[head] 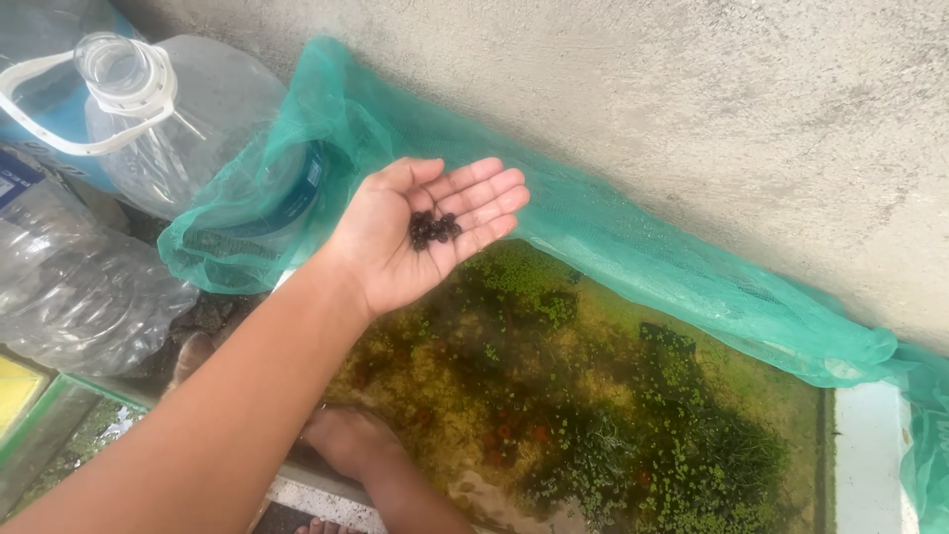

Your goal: Manually picking small snails or objects from a styrofoam water container filled with plants.

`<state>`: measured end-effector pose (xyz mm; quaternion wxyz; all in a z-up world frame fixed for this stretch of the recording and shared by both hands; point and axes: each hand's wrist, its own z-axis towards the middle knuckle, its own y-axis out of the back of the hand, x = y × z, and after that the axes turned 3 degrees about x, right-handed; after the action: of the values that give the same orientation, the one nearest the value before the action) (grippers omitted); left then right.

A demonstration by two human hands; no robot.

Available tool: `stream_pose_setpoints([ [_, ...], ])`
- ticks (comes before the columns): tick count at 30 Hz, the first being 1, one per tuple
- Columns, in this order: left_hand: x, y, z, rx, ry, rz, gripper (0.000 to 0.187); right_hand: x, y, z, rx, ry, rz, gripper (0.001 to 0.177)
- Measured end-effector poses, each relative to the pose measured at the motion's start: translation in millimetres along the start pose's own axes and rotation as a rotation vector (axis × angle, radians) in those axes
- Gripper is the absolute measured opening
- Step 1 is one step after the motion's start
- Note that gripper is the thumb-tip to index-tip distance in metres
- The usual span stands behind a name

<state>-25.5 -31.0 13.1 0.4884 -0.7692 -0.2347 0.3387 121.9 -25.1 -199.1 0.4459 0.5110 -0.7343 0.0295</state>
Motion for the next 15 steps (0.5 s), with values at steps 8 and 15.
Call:
stream_pose_setpoints([
  [8, 1.0, -3.1, -0.6, -0.029, -0.003, 0.035, 0.051, -42.9, -16.1, -0.1, 0.045, 0.061, -0.141, 0.034],
  [15, 3.1, -2.0, 1.8, -0.012, 0.008, 0.027, 0.052, -55.5, -14.6, -8.1, -0.014, 0.138, -0.299, 0.027],
])
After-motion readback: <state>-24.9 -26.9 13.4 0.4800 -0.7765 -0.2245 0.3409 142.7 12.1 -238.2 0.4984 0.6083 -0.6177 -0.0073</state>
